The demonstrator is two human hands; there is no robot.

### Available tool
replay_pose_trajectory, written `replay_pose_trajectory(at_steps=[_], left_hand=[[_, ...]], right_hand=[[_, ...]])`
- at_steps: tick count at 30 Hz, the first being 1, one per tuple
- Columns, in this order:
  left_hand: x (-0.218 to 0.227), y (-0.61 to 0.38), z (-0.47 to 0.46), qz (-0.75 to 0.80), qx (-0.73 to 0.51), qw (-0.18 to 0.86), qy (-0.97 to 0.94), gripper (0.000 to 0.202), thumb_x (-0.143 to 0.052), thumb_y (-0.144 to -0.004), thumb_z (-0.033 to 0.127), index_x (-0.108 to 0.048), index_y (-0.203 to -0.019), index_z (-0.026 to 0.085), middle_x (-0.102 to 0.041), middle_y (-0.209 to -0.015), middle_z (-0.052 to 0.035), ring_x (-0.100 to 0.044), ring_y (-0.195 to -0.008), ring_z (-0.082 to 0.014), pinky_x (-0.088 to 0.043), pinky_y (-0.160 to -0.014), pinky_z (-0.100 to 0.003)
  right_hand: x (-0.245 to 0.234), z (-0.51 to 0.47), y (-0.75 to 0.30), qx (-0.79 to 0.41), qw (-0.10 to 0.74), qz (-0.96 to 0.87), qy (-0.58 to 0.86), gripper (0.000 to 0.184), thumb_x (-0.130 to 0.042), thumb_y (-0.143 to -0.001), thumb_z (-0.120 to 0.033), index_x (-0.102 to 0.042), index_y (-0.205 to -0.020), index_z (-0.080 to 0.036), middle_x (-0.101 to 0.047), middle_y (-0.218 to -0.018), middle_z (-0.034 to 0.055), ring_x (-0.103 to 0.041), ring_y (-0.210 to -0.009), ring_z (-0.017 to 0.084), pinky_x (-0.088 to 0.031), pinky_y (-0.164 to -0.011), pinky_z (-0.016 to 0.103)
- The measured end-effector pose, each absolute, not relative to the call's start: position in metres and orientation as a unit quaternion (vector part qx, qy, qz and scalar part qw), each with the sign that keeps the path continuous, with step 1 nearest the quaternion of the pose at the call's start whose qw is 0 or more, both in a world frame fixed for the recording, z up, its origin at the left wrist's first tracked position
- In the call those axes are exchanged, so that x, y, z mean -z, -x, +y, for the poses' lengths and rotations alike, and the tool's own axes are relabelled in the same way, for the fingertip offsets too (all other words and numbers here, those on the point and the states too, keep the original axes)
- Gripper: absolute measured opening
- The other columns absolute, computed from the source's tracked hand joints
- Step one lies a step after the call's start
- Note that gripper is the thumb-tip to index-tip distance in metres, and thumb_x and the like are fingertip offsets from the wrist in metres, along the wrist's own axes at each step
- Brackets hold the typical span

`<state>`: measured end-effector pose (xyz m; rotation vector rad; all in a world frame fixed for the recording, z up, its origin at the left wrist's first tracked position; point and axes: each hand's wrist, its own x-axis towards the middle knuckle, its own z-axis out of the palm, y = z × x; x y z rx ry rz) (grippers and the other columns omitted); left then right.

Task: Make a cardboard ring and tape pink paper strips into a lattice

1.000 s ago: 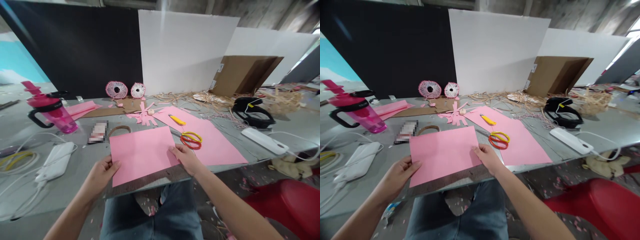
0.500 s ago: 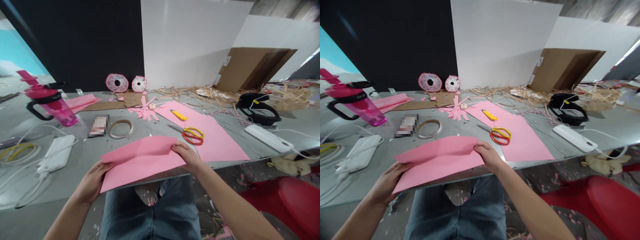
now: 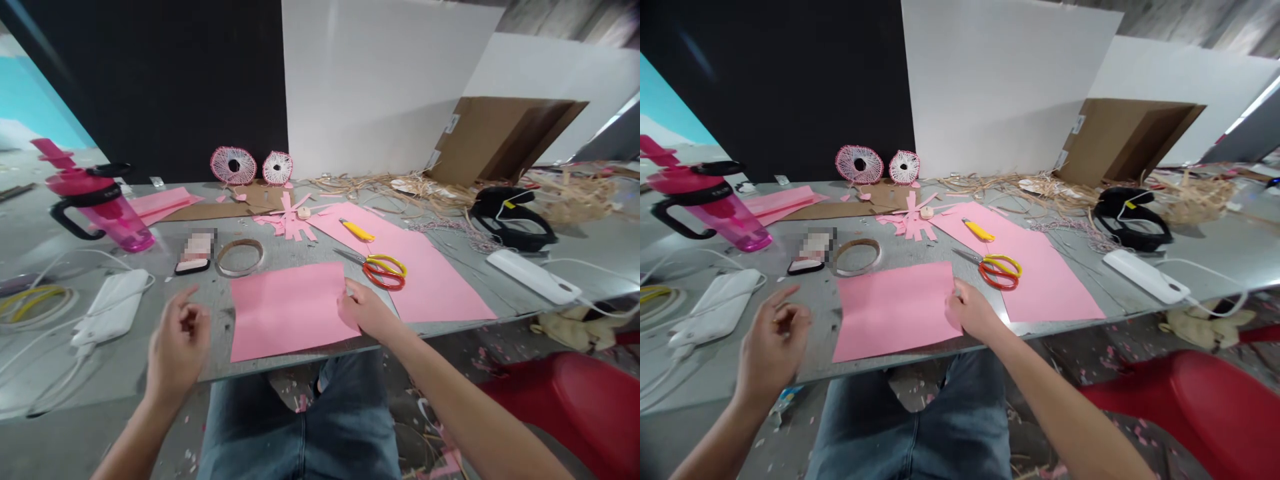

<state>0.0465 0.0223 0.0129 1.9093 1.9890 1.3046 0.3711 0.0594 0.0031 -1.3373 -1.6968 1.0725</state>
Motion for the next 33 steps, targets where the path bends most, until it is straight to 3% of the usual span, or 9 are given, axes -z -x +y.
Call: replay_pose_trajectory(at_steps=[3,8,14,17,19,23,27,31,33], left_hand=[[-0.011,-0.06,0.013,0.546,-0.336,-0.067,-0.765,0.027,-0.048,-0.096,0.032,-0.066,-0.112,0.019,-0.072,-0.097,-0.0075,-0.069,-0.088,-0.0228,-0.054,-0.081,-0.035],[0.005,-0.094,0.009,0.38,-0.151,-0.081,-0.909,0.05,-0.058,-0.093,0.043,-0.057,-0.137,0.018,-0.058,-0.143,-0.0155,-0.055,-0.129,-0.0335,-0.047,-0.105,-0.049],[0.013,-0.089,0.011,0.352,-0.198,-0.11,-0.908,0.045,-0.056,-0.095,0.032,-0.055,-0.137,0.017,-0.051,-0.149,-0.0167,-0.049,-0.136,-0.0332,-0.044,-0.109,-0.051],[0.001,-0.075,0.012,0.359,-0.243,-0.095,-0.896,0.037,-0.054,-0.094,0.025,-0.059,-0.131,0.019,-0.055,-0.144,-0.0147,-0.053,-0.131,-0.03,-0.048,-0.106,-0.046],[-0.008,-0.066,0.017,0.353,-0.25,-0.087,-0.897,0.033,-0.054,-0.095,0.023,-0.06,-0.127,0.021,-0.061,-0.138,-0.0122,-0.059,-0.125,-0.027,-0.051,-0.102,-0.042],[-0.022,-0.056,0.041,0.331,-0.243,-0.087,-0.907,0.027,-0.051,-0.097,0.027,-0.063,-0.121,0.024,-0.068,-0.128,-0.0078,-0.067,-0.113,-0.0232,-0.055,-0.094,-0.037],[-0.038,-0.045,0.082,0.33,-0.234,-0.094,-0.91,0.025,-0.05,-0.098,0.031,-0.065,-0.117,0.025,-0.076,-0.114,-0.0043,-0.072,-0.1,-0.0214,-0.057,-0.086,-0.034],[-0.052,-0.029,0.129,0.371,-0.233,-0.103,-0.893,0.028,-0.044,-0.101,0.036,-0.068,-0.109,0.022,-0.078,-0.1,-0.0041,-0.075,-0.085,-0.0223,-0.057,-0.075,-0.035],[-0.052,-0.023,0.147,0.399,-0.241,-0.14,-0.874,0.031,-0.041,-0.102,0.034,-0.068,-0.105,0.019,-0.078,-0.096,-0.0059,-0.074,-0.081,-0.0229,-0.056,-0.07,-0.035]], right_hand=[[-0.004,0.065,-0.375,-0.337,0.309,-0.701,0.548,0.028,-0.045,-0.082,-0.02,-0.064,-0.102,-0.017,-0.069,-0.098,0.0065,-0.062,-0.089,0.022,-0.045,-0.079,0.031],[-0.001,0.064,-0.38,-0.34,0.273,-0.684,0.585,0.039,-0.049,-0.085,-0.027,-0.061,-0.12,-0.015,-0.068,-0.08,0.0041,-0.06,-0.07,0.021,-0.044,-0.068,0.031],[-0.007,0.073,-0.42,-0.382,0.415,-0.606,0.562,0.021,-0.06,-0.08,-0.038,-0.065,-0.088,-0.019,-0.059,-0.063,-0.0021,-0.052,-0.054,0.014,-0.037,-0.05,0.023],[-0.024,0.11,-0.473,-0.247,0.524,-0.476,0.662,0.021,-0.068,-0.075,-0.034,-0.066,-0.088,-0.018,-0.06,-0.063,-0.0036,-0.05,-0.05,0.011,-0.038,-0.046,0.022],[-0.033,0.141,-0.512,-0.182,0.535,-0.416,0.712,0.017,-0.061,-0.086,-0.03,-0.064,-0.097,-0.017,-0.058,-0.064,-0.0045,-0.047,-0.048,0.01,-0.038,-0.045,0.022],[-0.035,0.183,-0.565,-0.161,0.457,-0.366,0.795,0.027,-0.058,-0.099,-0.034,-0.061,-0.116,-0.014,-0.066,-0.101,0.0054,-0.065,-0.079,0.015,-0.057,-0.069,0.031],[-0.035,0.188,-0.585,-0.149,0.323,-0.413,0.839,0.031,-0.062,-0.097,-0.035,-0.062,-0.124,-0.019,-0.062,-0.127,0.01,-0.064,-0.106,0.022,-0.056,-0.089,0.04],[-0.061,0.195,-0.577,-0.084,0.21,-0.489,0.843,0.01,-0.062,-0.096,-0.027,-0.07,-0.096,-0.022,-0.069,-0.108,0.0103,-0.066,-0.099,0.019,-0.053,-0.084,0.032],[-0.077,0.207,-0.555,-0.061,0.18,-0.545,0.817,0.019,-0.062,-0.092,-0.019,-0.07,-0.074,-0.02,-0.071,-0.084,0.0136,-0.068,-0.089,0.025,-0.049,-0.077,0.035]])
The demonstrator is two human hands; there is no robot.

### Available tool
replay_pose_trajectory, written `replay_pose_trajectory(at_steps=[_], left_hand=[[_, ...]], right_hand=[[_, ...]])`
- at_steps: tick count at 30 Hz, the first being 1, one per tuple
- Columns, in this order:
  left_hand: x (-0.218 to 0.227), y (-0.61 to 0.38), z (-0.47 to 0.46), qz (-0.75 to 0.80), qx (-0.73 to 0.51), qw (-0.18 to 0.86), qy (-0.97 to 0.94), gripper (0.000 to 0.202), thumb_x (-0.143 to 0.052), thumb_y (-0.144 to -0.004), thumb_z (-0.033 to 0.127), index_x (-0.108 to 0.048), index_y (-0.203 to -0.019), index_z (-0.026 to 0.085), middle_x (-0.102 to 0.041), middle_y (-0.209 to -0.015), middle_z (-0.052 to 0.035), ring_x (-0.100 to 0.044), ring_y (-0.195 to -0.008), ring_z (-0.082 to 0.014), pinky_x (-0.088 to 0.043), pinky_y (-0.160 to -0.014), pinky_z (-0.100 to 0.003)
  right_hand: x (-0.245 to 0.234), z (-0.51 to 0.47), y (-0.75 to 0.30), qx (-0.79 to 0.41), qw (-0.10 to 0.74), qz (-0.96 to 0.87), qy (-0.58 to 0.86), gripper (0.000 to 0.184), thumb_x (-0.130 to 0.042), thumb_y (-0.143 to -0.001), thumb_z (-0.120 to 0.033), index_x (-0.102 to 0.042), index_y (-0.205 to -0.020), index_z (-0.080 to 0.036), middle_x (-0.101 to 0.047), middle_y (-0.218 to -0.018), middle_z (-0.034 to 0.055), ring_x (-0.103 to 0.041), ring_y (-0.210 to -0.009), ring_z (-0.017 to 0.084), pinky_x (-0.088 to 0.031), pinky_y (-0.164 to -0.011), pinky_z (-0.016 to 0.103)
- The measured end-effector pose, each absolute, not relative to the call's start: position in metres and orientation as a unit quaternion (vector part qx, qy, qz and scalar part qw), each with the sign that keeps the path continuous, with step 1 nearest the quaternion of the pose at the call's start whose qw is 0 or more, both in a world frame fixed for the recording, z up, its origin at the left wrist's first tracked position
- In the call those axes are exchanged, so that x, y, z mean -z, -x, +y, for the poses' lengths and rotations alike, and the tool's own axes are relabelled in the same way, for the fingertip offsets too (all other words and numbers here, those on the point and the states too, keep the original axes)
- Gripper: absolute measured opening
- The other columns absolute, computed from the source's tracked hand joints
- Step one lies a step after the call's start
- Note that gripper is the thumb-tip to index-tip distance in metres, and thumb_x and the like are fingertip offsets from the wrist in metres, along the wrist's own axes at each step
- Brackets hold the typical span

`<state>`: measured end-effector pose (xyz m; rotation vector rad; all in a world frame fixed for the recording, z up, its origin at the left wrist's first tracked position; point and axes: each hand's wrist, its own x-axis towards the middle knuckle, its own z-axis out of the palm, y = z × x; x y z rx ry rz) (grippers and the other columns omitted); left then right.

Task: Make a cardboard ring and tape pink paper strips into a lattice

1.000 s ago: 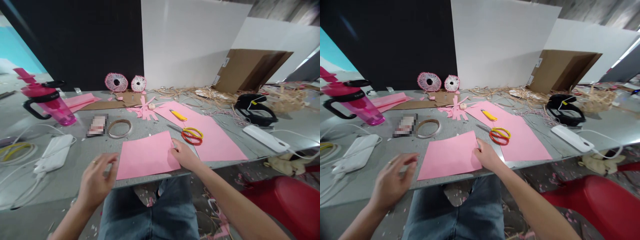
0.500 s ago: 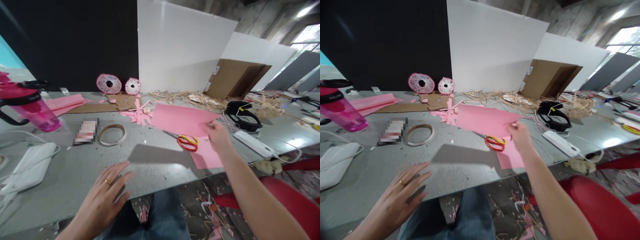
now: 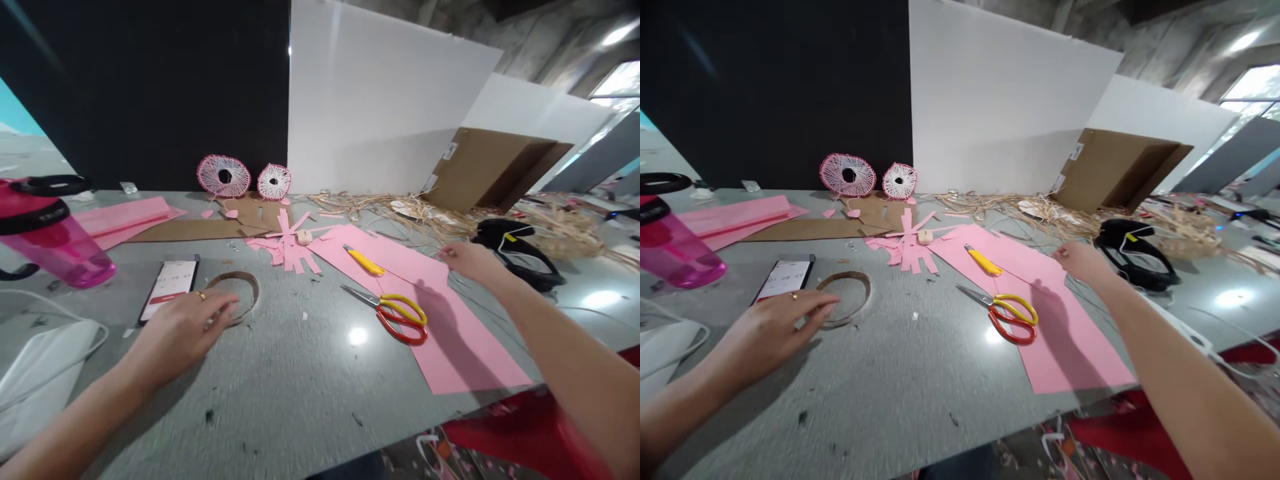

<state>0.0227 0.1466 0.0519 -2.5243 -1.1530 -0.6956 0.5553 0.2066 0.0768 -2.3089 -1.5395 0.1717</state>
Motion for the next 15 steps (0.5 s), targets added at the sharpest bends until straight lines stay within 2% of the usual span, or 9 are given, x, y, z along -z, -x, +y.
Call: replay_pose_trajectory(at_steps=[1,3,4,7,9,10,12,15], left_hand=[[-0.049,-0.02,0.153,-0.41,0.248,0.171,0.861,0.031,-0.04,-0.103,0.032,-0.067,-0.101,0.018,-0.078,-0.092,-0.0068,-0.074,-0.078,-0.023,-0.055,-0.068,-0.035],[-0.04,-0.016,0.158,-0.412,0.254,0.236,0.842,0.03,-0.04,-0.103,0.027,-0.066,-0.091,0.018,-0.076,-0.079,-0.0062,-0.07,-0.066,-0.022,-0.05,-0.061,-0.034],[-0.035,-0.015,0.158,-0.406,0.254,0.261,0.838,0.031,-0.041,-0.102,0.026,-0.065,-0.085,0.018,-0.073,-0.071,-0.0046,-0.067,-0.059,-0.0211,-0.047,-0.057,-0.034],[-0.019,-0.014,0.153,-0.382,0.24,0.274,0.849,0.031,-0.043,-0.102,0.024,-0.063,-0.077,0.02,-0.06,-0.053,0.0009,-0.057,-0.047,-0.019,-0.039,-0.049,-0.033],[-0.013,-0.014,0.149,-0.382,0.232,0.258,0.857,0.03,-0.044,-0.101,0.022,-0.063,-0.078,0.02,-0.059,-0.055,0.0013,-0.058,-0.049,-0.0184,-0.039,-0.05,-0.032],[-0.011,-0.014,0.148,-0.385,0.229,0.252,0.858,0.029,-0.044,-0.101,0.021,-0.063,-0.079,0.02,-0.06,-0.056,0.0011,-0.058,-0.05,-0.0179,-0.04,-0.051,-0.031],[-0.01,-0.013,0.147,-0.394,0.22,0.246,0.858,0.028,-0.044,-0.1,0.02,-0.064,-0.08,0.02,-0.061,-0.058,0.001,-0.059,-0.05,-0.017,-0.039,-0.051,-0.03],[-0.012,-0.012,0.148,-0.4,0.213,0.237,0.859,0.029,-0.043,-0.1,0.019,-0.063,-0.078,0.021,-0.059,-0.055,0.0019,-0.056,-0.048,-0.0154,-0.037,-0.049,-0.028]], right_hand=[[-0.084,0.213,-0.539,-0.053,0.173,-0.577,0.797,0.019,-0.062,-0.09,-0.018,-0.07,-0.073,-0.021,-0.071,-0.08,0.0134,-0.068,-0.088,0.027,-0.047,-0.076,0.036],[-0.093,0.227,-0.498,-0.049,0.17,-0.638,0.75,0.01,-0.063,-0.088,-0.021,-0.073,-0.088,-0.023,-0.075,-0.091,0.0087,-0.068,-0.09,0.025,-0.046,-0.077,0.033],[-0.095,0.235,-0.474,-0.052,0.168,-0.672,0.719,0.012,-0.063,-0.088,-0.022,-0.073,-0.093,-0.024,-0.075,-0.095,0.0062,-0.068,-0.09,0.024,-0.045,-0.078,0.031],[-0.09,0.264,-0.395,-0.087,0.157,-0.788,0.589,0.012,-0.061,-0.089,-0.018,-0.073,-0.088,-0.017,-0.074,-0.093,0.0091,-0.067,-0.092,0.024,-0.047,-0.082,0.033],[-0.081,0.289,-0.345,-0.11,0.163,-0.805,0.56,0.008,-0.064,-0.089,-0.019,-0.071,-0.087,-0.015,-0.072,-0.096,0.0086,-0.065,-0.099,0.024,-0.048,-0.089,0.036],[-0.075,0.304,-0.322,-0.123,0.168,-0.808,0.551,0.01,-0.066,-0.091,-0.023,-0.071,-0.092,-0.014,-0.071,-0.1,0.0084,-0.065,-0.101,0.024,-0.05,-0.09,0.038],[-0.063,0.332,-0.283,-0.152,0.185,-0.807,0.539,0.03,-0.063,-0.096,-0.035,-0.063,-0.119,-0.015,-0.065,-0.12,0.0086,-0.065,-0.105,0.022,-0.055,-0.09,0.044],[-0.046,0.363,-0.245,-0.197,0.231,-0.793,0.528,0.037,-0.061,-0.098,-0.036,-0.058,-0.129,-0.017,-0.06,-0.129,0.0101,-0.064,-0.108,0.023,-0.056,-0.09,0.045]])
